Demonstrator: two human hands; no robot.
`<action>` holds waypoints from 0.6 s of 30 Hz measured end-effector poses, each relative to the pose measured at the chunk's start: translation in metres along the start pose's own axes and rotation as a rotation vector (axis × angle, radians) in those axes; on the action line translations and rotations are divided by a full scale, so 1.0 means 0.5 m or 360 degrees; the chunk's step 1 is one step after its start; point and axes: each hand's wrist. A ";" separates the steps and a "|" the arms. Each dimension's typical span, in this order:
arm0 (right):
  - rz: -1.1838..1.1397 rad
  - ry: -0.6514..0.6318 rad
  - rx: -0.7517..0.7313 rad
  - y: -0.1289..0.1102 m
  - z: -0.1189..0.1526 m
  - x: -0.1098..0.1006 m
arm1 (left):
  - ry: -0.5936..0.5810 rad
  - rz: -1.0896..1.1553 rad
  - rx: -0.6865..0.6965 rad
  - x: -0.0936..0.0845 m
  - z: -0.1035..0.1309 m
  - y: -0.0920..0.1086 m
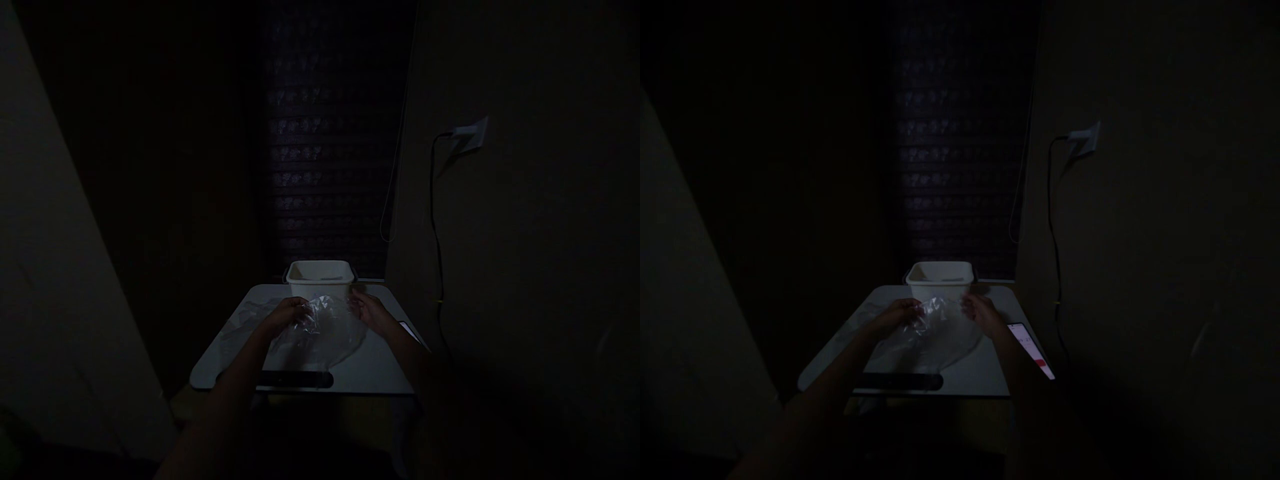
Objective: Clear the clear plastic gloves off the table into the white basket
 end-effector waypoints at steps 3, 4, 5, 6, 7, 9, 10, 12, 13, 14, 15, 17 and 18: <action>0.0008 -0.0020 -0.0052 -0.004 0.003 -0.004 | -0.0010 0.0001 0.0001 0.008 -0.006 0.001; 0.0028 -0.0024 -0.0051 -0.004 0.005 -0.006 | -0.0016 -0.0001 -0.0004 0.010 -0.008 0.001; 0.0046 -0.0020 -0.0046 -0.004 0.006 -0.009 | -0.0018 -0.0011 -0.0007 0.013 -0.010 0.001; 0.0061 -0.0012 -0.0040 -0.004 0.007 -0.011 | -0.0013 -0.0028 -0.0008 0.014 -0.012 0.000; 0.0073 0.0000 -0.0040 -0.003 0.008 -0.014 | -0.0001 -0.0049 -0.0008 0.016 -0.013 0.000; 0.0084 0.0015 -0.0044 -0.002 0.008 -0.021 | 0.0017 -0.0090 -0.0010 0.017 -0.016 -0.002; 0.0090 0.0029 -0.0047 -0.001 0.008 -0.025 | 0.0023 -0.0102 -0.0016 0.017 -0.016 -0.003; 0.0112 0.0062 -0.0047 0.000 0.008 -0.033 | 0.0018 -0.0114 -0.0039 0.014 -0.016 -0.007; 0.0125 0.0080 -0.0047 -0.001 0.009 -0.038 | 0.0011 -0.0120 -0.0051 0.012 -0.016 -0.009; 0.0138 0.0097 -0.0046 -0.001 0.010 -0.041 | 0.0002 -0.0127 -0.0062 0.010 -0.016 -0.011; 0.0149 0.0107 -0.0044 -0.003 0.011 -0.045 | -0.0002 -0.0137 -0.0073 0.009 -0.015 -0.012; 0.0164 0.0117 -0.0032 -0.007 0.016 -0.049 | 0.0001 -0.0163 -0.0091 0.005 -0.015 -0.014; 0.0169 0.0122 -0.0023 -0.010 0.018 -0.050 | 0.0004 -0.0178 -0.0098 0.005 -0.015 -0.014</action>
Point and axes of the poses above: each hand's wrist, its own z-axis away from the middle knuckle, its own x-axis out of the palm, y = z × x, and after that the axes turned 1 degree about -y, right-handed
